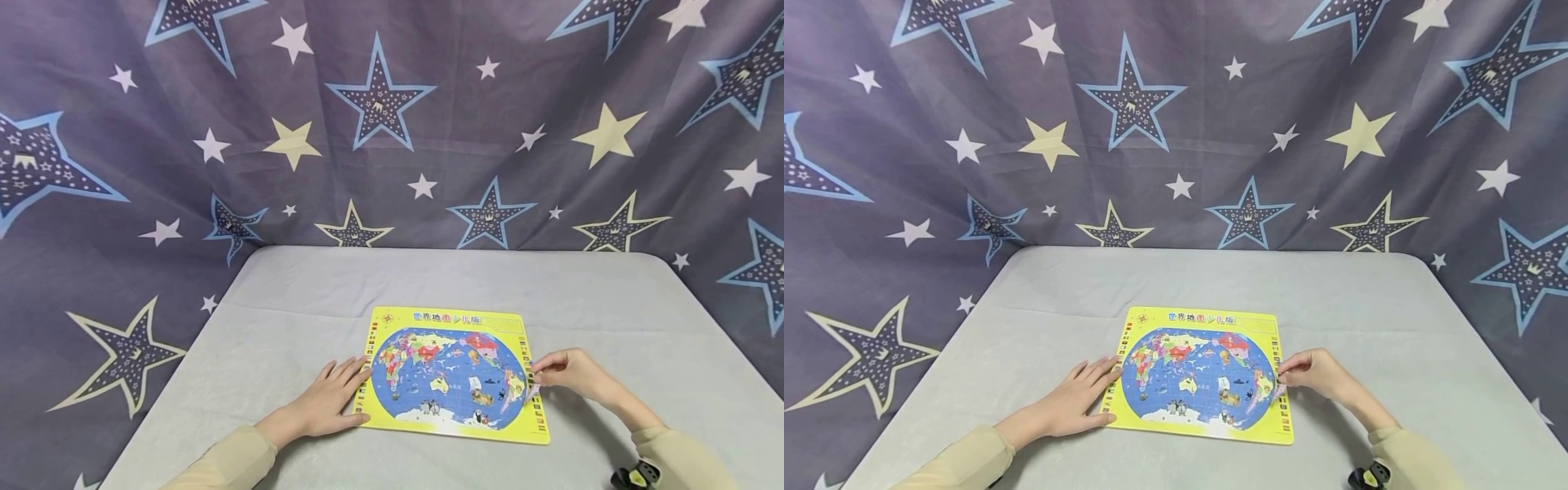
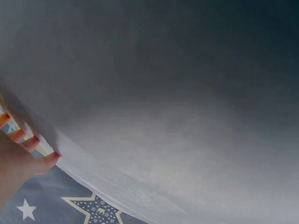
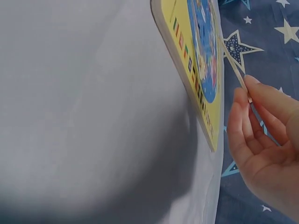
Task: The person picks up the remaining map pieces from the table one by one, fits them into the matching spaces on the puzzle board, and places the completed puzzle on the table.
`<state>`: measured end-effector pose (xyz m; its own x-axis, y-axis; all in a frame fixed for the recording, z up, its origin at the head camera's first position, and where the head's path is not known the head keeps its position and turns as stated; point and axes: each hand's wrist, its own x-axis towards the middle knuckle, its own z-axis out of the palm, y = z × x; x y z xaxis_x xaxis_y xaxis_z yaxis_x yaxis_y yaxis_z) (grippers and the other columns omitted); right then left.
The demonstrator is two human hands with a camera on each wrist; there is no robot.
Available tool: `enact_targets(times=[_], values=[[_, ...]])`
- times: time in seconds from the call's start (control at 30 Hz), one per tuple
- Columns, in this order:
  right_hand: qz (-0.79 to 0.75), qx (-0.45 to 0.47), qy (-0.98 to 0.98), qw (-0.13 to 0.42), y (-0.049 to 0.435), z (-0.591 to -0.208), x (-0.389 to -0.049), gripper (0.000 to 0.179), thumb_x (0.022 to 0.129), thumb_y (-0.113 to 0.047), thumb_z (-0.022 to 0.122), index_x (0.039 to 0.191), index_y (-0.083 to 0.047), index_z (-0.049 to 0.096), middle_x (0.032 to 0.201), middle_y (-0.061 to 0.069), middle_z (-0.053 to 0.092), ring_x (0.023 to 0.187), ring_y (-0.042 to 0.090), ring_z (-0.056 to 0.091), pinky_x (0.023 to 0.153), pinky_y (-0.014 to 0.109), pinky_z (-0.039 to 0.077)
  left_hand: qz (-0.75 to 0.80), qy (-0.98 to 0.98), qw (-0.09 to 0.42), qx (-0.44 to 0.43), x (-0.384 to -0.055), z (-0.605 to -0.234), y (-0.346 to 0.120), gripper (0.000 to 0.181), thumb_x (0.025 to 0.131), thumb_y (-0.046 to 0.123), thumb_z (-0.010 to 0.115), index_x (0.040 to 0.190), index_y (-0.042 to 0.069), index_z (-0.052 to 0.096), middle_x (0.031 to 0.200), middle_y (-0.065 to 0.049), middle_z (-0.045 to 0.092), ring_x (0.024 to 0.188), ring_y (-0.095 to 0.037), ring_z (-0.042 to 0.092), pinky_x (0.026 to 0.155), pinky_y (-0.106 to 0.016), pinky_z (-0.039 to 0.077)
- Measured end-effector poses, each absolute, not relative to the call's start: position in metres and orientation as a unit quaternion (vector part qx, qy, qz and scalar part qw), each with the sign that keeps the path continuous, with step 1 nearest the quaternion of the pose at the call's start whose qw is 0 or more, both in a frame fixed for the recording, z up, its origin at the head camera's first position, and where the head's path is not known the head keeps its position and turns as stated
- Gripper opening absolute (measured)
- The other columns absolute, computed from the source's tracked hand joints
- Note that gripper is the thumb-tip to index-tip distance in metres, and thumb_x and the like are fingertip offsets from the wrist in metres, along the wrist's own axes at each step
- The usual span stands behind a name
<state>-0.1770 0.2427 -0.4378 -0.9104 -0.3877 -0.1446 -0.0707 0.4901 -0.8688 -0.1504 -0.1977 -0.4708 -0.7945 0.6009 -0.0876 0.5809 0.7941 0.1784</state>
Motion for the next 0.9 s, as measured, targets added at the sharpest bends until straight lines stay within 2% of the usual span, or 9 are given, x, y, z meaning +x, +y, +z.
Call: enact_targets(times=[0.2, 0.43, 0.63, 0.9], values=[[-0.495, -0.154, 0.837, 0.174, 0.236, -0.438, -0.179, 0.027, 0.077, -0.010, 0.066, 0.094, 0.011, 0.063, 0.087, 0.019, 0.065, 0.072, 0.016, 0.063, 0.065, 0.024, 0.050, 0.073, 0.945, 0.070, 0.313, -0.151, -0.472, -0.198, 0.079, 0.082, 0.066, 0.031, 0.140, 0.013, 0.026, 0.147, -0.005, 0.017, 0.133, -0.026, 0.016, 0.102, -0.052, 0.014], [-0.496, -0.166, 0.831, 0.191, 0.230, -0.438, -0.180, 0.025, 0.078, -0.006, 0.063, 0.095, 0.012, 0.062, 0.084, 0.020, 0.065, 0.068, 0.019, 0.063, 0.059, 0.029, 0.051, 0.071, 0.945, 0.068, 0.313, -0.150, -0.471, -0.198, 0.079, 0.082, 0.066, 0.031, 0.140, 0.013, 0.027, 0.146, -0.006, 0.017, 0.133, -0.026, 0.016, 0.102, -0.052, 0.015], [-0.514, -0.169, 0.816, 0.203, 0.226, -0.438, -0.179, 0.025, 0.078, -0.003, 0.062, 0.097, 0.015, 0.060, 0.084, 0.021, 0.065, 0.071, 0.017, 0.063, 0.065, 0.027, 0.051, 0.069, 0.945, 0.069, 0.312, -0.150, -0.471, -0.198, 0.079, 0.082, 0.067, 0.030, 0.140, 0.013, 0.027, 0.146, -0.006, 0.017, 0.133, -0.026, 0.016, 0.102, -0.052, 0.015], [-0.522, -0.173, 0.809, 0.206, 0.222, -0.438, -0.179, 0.028, 0.077, 0.001, 0.060, 0.100, 0.017, 0.057, 0.081, 0.017, 0.063, 0.070, 0.017, 0.061, 0.066, 0.028, 0.052, 0.069, 0.945, 0.070, 0.311, -0.151, -0.471, -0.198, 0.079, 0.082, 0.066, 0.031, 0.140, 0.013, 0.027, 0.147, -0.005, 0.017, 0.133, -0.026, 0.016, 0.102, -0.052, 0.015]])
